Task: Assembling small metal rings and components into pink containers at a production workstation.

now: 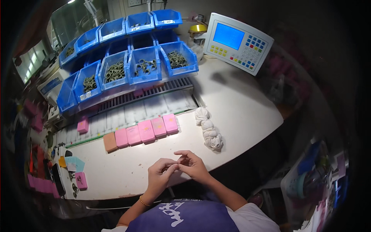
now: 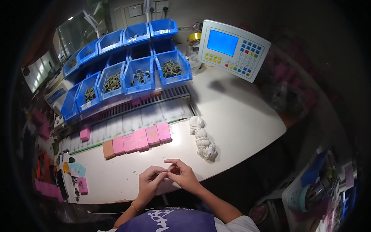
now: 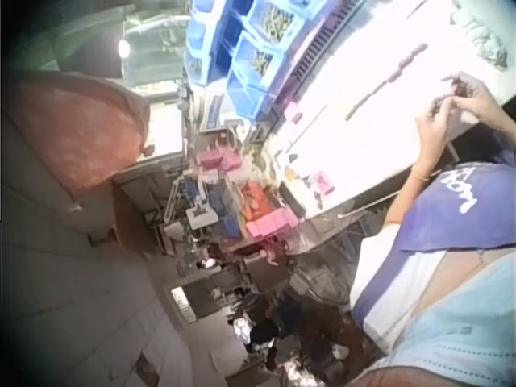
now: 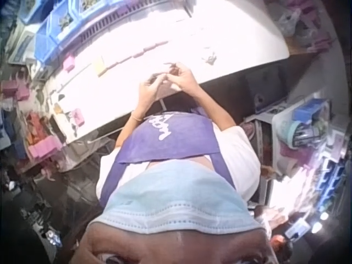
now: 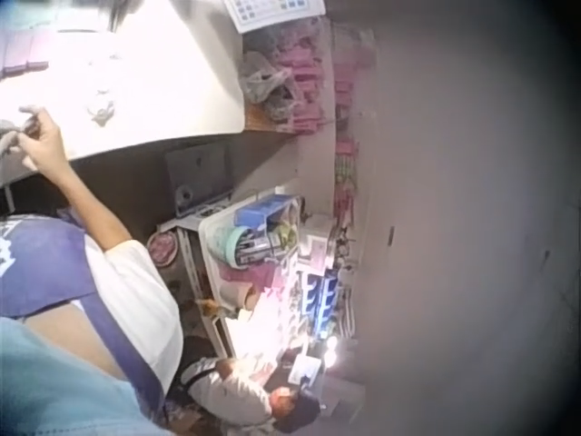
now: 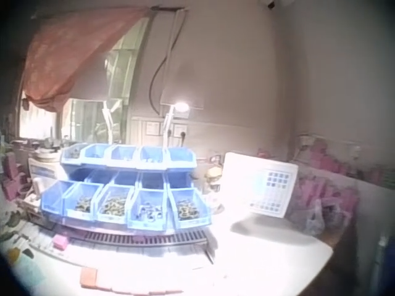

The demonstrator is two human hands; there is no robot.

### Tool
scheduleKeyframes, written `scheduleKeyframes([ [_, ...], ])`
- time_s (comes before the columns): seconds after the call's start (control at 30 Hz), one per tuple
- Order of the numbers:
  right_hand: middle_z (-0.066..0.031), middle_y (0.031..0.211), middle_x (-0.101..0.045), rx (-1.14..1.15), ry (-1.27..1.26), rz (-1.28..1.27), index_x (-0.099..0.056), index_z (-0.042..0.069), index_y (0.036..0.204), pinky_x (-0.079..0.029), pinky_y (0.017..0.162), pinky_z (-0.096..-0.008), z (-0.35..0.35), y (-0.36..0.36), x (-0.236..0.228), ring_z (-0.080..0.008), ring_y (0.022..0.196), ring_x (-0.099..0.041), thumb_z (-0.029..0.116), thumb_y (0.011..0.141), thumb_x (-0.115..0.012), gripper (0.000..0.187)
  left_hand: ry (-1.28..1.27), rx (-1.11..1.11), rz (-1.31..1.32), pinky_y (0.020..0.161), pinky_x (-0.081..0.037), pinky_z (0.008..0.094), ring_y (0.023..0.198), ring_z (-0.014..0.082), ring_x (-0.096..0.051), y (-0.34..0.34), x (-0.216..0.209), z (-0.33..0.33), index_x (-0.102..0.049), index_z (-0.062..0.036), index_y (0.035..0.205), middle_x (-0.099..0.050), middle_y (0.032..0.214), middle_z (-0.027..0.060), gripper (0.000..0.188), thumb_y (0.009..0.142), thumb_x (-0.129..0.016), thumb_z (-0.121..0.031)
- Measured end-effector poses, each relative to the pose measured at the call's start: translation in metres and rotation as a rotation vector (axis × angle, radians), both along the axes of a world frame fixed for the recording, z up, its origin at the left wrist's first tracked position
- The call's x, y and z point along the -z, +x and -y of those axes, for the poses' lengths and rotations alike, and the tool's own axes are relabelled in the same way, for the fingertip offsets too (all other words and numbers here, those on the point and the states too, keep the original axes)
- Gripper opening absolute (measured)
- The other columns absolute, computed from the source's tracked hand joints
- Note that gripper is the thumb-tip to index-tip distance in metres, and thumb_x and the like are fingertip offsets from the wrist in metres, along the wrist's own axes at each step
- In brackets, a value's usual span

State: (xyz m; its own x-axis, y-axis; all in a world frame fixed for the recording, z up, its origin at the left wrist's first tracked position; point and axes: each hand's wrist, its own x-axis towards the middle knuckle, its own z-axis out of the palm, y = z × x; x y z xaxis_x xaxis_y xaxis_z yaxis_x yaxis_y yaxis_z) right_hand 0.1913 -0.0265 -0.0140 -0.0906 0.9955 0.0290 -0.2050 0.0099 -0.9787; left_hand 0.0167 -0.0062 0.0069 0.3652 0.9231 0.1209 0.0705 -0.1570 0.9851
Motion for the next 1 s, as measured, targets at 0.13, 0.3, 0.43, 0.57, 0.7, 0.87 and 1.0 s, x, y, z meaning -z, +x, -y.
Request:
scheduleKeyframes([
  [0.13,-0.0007,0.089,-0.063,-0.045,-0.077,-0.103,-0.052,0.003,0.135,-0.048,0.076,-0.0220,0.004,0.004,-0.004,-0.0061,0.082,-0.059,0.007,0.094,-0.069,0.044,-0.269,0.033,0.172,0.075,-0.054,0.0255,0.082,0.0120,-0.065,-0.004,-0.005,0.001,-0.071,0.0035,0.103,-0.072,0.094,0.0086,0.014,0.095,-0.067,-0.007],
  [0.3,-0.0029,0.090,-0.065,-0.117,-0.132,-0.175,-0.054,0.003,0.133,-0.048,0.076,-0.0229,-0.001,0.003,-0.004,-0.0076,0.081,-0.060,0.009,0.095,-0.069,0.042,-0.369,0.067,0.274,0.077,-0.053,0.0254,0.081,0.0120,-0.065,-0.014,0.001,-0.004,-0.070,0.0048,0.100,-0.071,0.089,0.0087,0.013,0.095,-0.066,-0.006],
  [0.43,-0.0060,0.100,-0.069,-0.222,-0.143,-0.088,-0.060,0.002,0.126,-0.050,0.078,-0.0241,-0.002,0.002,-0.003,-0.0099,0.089,-0.063,0.006,0.099,-0.060,0.027,-0.287,0.031,0.069,0.069,-0.049,0.0229,0.075,0.0092,-0.061,-0.012,0.001,-0.006,-0.065,0.0021,0.097,-0.066,0.083,0.0036,0.014,0.098,-0.064,-0.012],
  [0.57,-0.0068,0.106,-0.066,-0.018,0.182,0.369,-0.063,0.002,0.120,-0.051,0.081,-0.0270,-0.021,0.013,0.003,-0.0110,0.091,-0.062,0.001,0.096,-0.054,0.025,-0.171,-0.035,-0.129,0.063,-0.047,0.0237,0.067,0.0068,-0.057,-0.011,0.001,-0.001,-0.064,0.0021,0.090,-0.063,0.073,0.0015,0.025,0.102,-0.059,-0.019],
  [0.7,-0.0158,0.130,-0.053,0.200,0.363,0.766,-0.051,0.004,0.138,-0.042,0.105,-0.0405,-0.090,0.028,-0.018,-0.0288,0.122,-0.051,0.015,0.085,-0.069,0.058,-0.248,0.269,-0.343,0.067,-0.051,0.0276,0.067,0.0115,-0.064,-0.034,-0.009,0.015,-0.069,0.0035,0.090,-0.071,0.078,0.0086,0.029,0.101,-0.059,-0.022],
  [0.87,-0.0210,0.134,-0.052,0.044,0.499,0.933,-0.045,0.003,0.145,-0.035,0.112,-0.0447,-0.154,0.048,-0.024,-0.0358,0.129,-0.047,0.023,0.071,-0.076,0.082,-0.291,0.445,-0.362,0.075,-0.052,0.0262,0.078,0.0115,-0.067,-0.045,-0.024,0.028,-0.073,0.0005,0.104,-0.074,0.085,0.0078,0.025,0.100,-0.060,-0.020],
  [1.0,-0.0205,0.131,-0.054,-0.002,0.308,0.993,-0.044,0.000,0.144,-0.036,0.112,-0.0405,-0.127,0.044,-0.047,-0.0337,0.129,-0.048,0.024,0.065,-0.080,0.089,-0.621,0.207,0.099,0.077,-0.051,0.0241,0.083,0.0098,-0.063,-0.058,-0.011,0.018,-0.065,0.0023,0.120,-0.071,0.100,0.0067,0.031,0.103,-0.056,-0.021],
])
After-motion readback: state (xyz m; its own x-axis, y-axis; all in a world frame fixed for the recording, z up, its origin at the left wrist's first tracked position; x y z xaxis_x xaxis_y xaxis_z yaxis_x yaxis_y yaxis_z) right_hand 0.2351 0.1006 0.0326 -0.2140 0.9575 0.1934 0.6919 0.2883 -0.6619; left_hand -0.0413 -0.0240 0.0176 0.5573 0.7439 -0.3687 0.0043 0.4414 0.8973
